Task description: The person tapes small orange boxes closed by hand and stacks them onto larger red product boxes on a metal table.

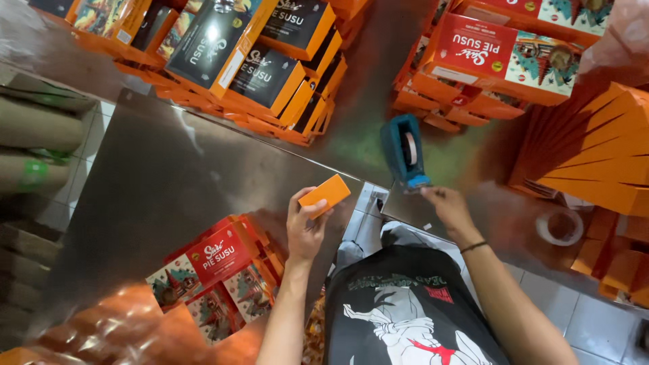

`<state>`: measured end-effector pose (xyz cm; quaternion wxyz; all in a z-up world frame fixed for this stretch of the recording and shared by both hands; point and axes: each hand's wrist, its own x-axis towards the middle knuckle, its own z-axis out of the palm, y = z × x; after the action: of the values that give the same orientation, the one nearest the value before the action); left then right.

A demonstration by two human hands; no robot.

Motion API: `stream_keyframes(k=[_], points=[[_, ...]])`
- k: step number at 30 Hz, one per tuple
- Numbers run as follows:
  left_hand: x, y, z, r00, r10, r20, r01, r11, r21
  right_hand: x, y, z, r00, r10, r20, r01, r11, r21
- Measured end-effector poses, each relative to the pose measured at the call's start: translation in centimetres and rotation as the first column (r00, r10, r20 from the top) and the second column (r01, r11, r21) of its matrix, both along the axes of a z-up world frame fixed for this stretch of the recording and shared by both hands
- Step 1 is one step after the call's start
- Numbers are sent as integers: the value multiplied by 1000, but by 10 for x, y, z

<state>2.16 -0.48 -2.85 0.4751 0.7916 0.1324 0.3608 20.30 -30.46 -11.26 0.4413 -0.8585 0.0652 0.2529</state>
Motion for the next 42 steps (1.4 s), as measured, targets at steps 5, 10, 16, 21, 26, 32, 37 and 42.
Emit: stream_keyframes(k=[5, 10, 16, 21, 26, 32, 37, 42], points=[[-1, -12, -2, 999, 43, -7, -42, 999, 33, 8, -1, -40, 954, 288, 81, -225, 869, -441], [-3, -23, -2, 993, 115, 38, -116, 993, 32, -6, 33, 33, 936, 351, 39, -346, 933, -99], [-7, -37, 5, 995, 58, 84, -61, 997, 41, -56, 119, 150, 946, 299, -126, -198, 840, 506], [-14, -41, 6, 996, 45, 73, -49, 998, 47, -67, 130, 117, 936, 193, -296, -79, 930, 358], [-9, -29, 0, 992, 65, 111, -68, 998, 20, -67, 139, 55, 951, 307, -18, -259, 831, 492], [-1, -23, 0, 984, 158, 88, -146, 980, -135, -67, 156, 17, 973, 228, -22, -184, 834, 520], [-14, -4, -45, 880, 474, -9, -385, 705, -596, -71, 148, -8, 817, 27, -576, 159, 950, 269], [-65, -14, -70, 827, 483, -289, -457, 276, -846, -55, 153, 98, 966, -127, 225, -59, 737, 673]])
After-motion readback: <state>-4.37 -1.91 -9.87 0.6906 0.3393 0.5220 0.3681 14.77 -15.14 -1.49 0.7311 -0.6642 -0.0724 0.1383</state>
